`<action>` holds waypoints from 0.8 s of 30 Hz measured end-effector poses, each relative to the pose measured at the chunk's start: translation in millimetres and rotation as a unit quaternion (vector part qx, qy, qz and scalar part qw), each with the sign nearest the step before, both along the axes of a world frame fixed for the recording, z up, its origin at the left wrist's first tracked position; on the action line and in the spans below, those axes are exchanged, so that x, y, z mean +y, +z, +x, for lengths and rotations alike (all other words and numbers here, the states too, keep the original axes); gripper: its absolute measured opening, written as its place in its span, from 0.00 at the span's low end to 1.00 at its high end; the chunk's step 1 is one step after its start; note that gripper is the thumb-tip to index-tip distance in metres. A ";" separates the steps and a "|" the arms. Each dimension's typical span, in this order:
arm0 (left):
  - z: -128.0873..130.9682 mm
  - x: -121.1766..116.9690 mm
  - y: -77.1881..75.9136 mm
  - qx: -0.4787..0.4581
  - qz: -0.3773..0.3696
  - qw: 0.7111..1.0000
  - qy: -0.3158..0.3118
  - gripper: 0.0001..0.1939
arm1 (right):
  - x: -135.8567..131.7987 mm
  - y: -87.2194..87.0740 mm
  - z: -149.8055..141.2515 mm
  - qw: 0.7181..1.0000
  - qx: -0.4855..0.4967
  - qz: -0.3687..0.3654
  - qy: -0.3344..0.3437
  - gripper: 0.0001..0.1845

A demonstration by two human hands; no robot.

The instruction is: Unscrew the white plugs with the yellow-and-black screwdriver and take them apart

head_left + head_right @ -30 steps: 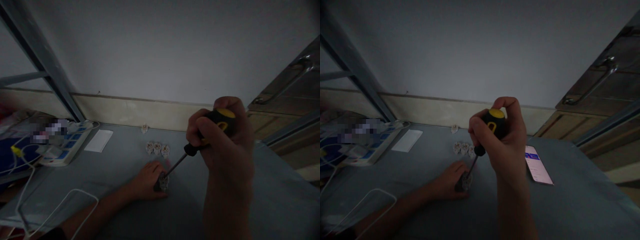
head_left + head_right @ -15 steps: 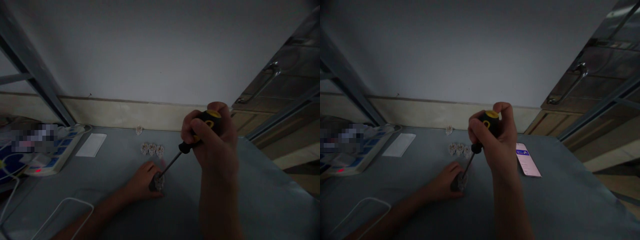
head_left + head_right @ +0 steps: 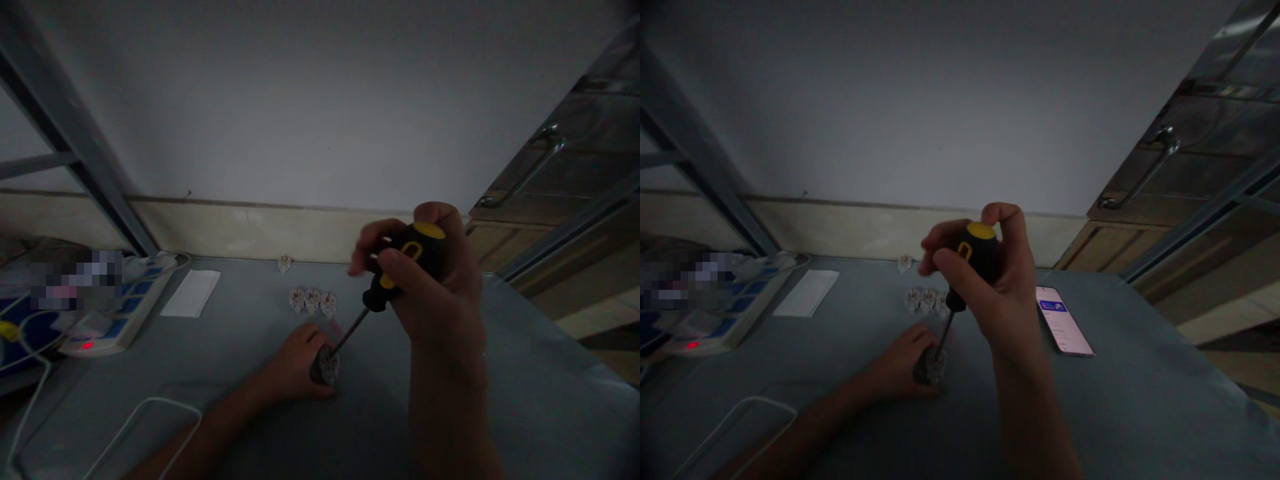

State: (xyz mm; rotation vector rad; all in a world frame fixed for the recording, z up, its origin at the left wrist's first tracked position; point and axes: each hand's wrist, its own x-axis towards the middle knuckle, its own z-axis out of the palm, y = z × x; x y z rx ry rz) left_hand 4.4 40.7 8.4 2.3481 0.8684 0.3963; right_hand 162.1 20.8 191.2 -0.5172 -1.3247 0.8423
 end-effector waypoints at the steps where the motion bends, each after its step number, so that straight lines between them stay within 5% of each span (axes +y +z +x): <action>1: -0.1 0.3 0.2 0.000 0.000 1.000 -0.001 0.33 | 0.6 0.2 -1.5 1.000 0.006 -0.007 0.000 0.20; 6: -0.8 3.2 0.3 0.002 -0.003 1.000 -0.004 0.34 | 5.5 5.1 0.1 0.997 0.025 -0.052 0.047 0.18; 12: 0.0 4.9 -2.8 0.001 -0.021 1.000 -0.008 0.34 | 0.6 5.1 6.3 0.999 -0.030 -0.013 0.020 0.10; 18: -2.1 8.4 0.8 -0.025 -0.036 0.999 -0.026 0.33 | 2.3 5.2 2.6 0.999 0.026 -0.034 0.007 0.19; 24: -7.2 15.1 9.1 -0.038 -0.098 0.994 -0.031 0.29 | 11.3 8.7 14.7 0.995 0.024 -0.045 0.080 0.12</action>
